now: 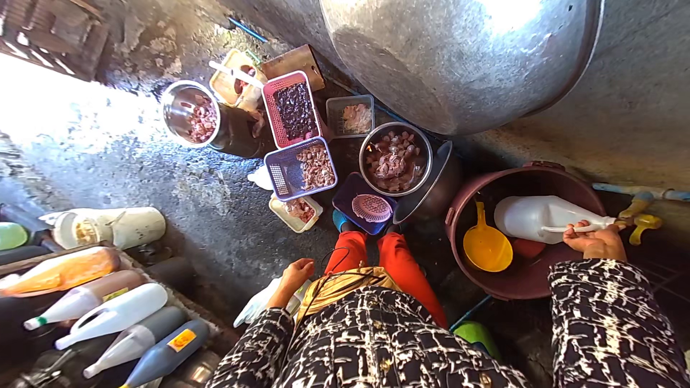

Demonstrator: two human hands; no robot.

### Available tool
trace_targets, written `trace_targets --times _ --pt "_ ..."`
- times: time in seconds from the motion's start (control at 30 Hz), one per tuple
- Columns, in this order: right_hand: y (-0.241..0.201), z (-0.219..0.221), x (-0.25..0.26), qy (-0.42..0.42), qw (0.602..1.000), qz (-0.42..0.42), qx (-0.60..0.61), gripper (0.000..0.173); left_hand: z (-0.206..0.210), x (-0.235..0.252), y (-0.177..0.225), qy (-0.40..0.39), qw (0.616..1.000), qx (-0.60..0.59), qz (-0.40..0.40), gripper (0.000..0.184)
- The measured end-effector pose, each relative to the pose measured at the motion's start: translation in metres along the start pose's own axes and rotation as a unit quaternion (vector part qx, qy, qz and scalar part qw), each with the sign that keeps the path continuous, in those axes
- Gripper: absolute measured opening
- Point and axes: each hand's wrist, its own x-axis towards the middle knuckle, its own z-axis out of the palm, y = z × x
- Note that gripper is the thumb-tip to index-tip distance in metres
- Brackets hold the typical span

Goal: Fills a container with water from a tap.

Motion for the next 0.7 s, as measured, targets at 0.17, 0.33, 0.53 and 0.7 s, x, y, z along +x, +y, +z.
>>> trace_targets --times 0.17,0.33,0.53,0.7 --pt "0.0005 -0.001 -0.0002 -0.004 1.0 -0.002 -0.012 0.042 0.0008 0.0002 -0.001 -0.005 1.0 0.001 -0.002 0.035" --pt "0.0006 -0.0006 0.0013 0.001 1.0 -0.003 -0.023 0.042 0.001 -0.0008 -0.0001 -0.002 1.0 -0.002 -0.004 0.035" --pt "0.0002 0.0005 -0.0019 0.001 1.0 0.0 -0.015 0.041 0.0011 -0.0039 0.0045 -0.003 1.0 -0.004 -0.009 0.036" --pt "0.0008 0.0001 0.004 0.006 1.0 0.002 -0.011 0.042 0.001 -0.0032 0.0029 -0.002 1.0 -0.003 -0.005 0.035"
